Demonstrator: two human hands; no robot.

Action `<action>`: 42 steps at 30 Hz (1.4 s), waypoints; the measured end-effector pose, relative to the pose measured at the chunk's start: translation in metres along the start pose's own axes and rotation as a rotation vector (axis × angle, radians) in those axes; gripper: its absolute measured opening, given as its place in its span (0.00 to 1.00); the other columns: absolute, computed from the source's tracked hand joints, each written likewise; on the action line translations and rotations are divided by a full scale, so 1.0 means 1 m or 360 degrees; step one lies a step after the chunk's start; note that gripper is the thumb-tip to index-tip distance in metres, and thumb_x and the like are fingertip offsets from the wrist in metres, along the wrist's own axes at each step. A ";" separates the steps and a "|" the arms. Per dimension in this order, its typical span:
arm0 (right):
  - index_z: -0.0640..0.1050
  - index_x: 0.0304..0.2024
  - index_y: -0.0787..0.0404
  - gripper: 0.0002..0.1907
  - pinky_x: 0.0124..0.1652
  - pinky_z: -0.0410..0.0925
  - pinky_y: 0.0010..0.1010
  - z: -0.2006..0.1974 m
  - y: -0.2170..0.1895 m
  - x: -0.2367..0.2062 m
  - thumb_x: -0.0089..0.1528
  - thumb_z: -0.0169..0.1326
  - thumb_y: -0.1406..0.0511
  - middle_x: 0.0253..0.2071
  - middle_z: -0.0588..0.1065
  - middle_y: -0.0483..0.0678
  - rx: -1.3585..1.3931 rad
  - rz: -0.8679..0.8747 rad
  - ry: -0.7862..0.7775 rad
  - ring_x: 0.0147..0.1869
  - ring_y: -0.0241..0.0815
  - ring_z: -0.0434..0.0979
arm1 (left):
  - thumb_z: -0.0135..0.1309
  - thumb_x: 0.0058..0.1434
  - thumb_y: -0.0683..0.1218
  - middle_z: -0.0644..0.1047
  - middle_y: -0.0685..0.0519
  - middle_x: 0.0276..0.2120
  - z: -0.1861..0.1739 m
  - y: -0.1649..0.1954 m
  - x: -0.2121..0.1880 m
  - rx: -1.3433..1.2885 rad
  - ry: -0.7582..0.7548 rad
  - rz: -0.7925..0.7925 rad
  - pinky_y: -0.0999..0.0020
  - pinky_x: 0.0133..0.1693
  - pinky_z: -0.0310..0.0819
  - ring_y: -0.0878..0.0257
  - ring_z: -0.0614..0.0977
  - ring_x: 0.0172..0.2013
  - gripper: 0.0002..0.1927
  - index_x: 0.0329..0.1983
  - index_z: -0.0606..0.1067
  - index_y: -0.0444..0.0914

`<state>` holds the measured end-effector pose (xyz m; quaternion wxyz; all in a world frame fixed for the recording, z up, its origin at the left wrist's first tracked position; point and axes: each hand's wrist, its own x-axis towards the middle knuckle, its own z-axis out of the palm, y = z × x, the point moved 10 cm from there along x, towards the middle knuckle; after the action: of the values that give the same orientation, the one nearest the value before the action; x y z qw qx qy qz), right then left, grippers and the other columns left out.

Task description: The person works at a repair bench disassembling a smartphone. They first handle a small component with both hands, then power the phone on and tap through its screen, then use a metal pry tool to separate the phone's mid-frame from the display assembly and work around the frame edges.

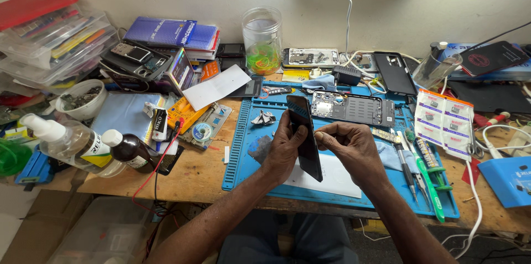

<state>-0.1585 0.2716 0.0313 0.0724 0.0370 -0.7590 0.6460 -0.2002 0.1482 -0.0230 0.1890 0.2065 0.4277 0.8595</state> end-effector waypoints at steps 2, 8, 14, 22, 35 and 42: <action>0.85 0.41 0.66 0.09 0.39 0.80 0.29 0.000 0.000 0.000 0.60 0.61 0.67 0.32 0.84 0.52 -0.0007 -0.0004 -0.0003 0.35 0.37 0.85 | 0.57 0.65 0.58 0.74 0.61 0.43 0.000 0.000 0.000 0.0001 0.0002 -0.0002 0.62 0.58 0.72 0.69 0.76 0.50 0.30 0.65 0.61 0.46; 0.85 0.40 0.66 0.09 0.39 0.81 0.29 -0.001 0.002 0.000 0.60 0.61 0.67 0.32 0.84 0.52 -0.0027 0.0003 0.0002 0.35 0.37 0.85 | 0.57 0.65 0.59 0.74 0.61 0.42 0.000 0.001 0.000 0.0013 -0.0025 0.0017 0.62 0.59 0.71 0.69 0.76 0.50 0.29 0.65 0.62 0.46; 0.85 0.40 0.66 0.08 0.39 0.80 0.29 -0.002 0.002 -0.001 0.61 0.61 0.68 0.32 0.84 0.52 -0.0029 0.0015 0.0007 0.35 0.37 0.85 | 0.56 0.65 0.58 0.74 0.60 0.41 0.001 -0.001 0.000 0.0018 -0.0029 0.0014 0.62 0.59 0.71 0.69 0.77 0.49 0.29 0.64 0.62 0.46; 0.85 0.40 0.66 0.08 0.38 0.81 0.29 -0.003 0.003 -0.001 0.61 0.61 0.68 0.31 0.84 0.52 -0.0045 0.0008 -0.0007 0.34 0.36 0.85 | 0.56 0.65 0.60 0.74 0.61 0.42 0.001 -0.001 -0.002 0.0034 -0.0041 0.0005 0.63 0.58 0.72 0.70 0.76 0.49 0.30 0.65 0.61 0.46; 0.81 0.53 0.68 0.20 0.36 0.72 0.22 -0.012 0.046 -0.024 0.63 0.59 0.62 0.35 0.84 0.49 -0.0084 0.0209 0.0126 0.34 0.31 0.77 | 0.42 0.71 0.54 0.70 0.57 0.63 -0.002 0.021 0.008 -0.0029 0.0119 -0.0045 0.59 0.67 0.61 0.66 0.71 0.63 0.30 0.75 0.56 0.46; 0.81 0.54 0.72 0.19 0.29 0.59 0.21 -0.006 0.069 -0.010 0.66 0.58 0.63 0.31 0.78 0.43 0.0691 0.0290 -0.0014 0.28 0.28 0.63 | 0.24 0.71 0.70 0.73 0.46 0.62 0.023 0.017 0.018 -0.0535 -0.0221 -0.0320 0.50 0.63 0.70 0.52 0.75 0.62 0.41 0.71 0.61 0.35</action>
<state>-0.1585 0.2884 -0.0364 0.0008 -0.0141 -0.6027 0.7978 -0.2061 0.1626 0.0063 0.3347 0.1870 0.2825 0.8793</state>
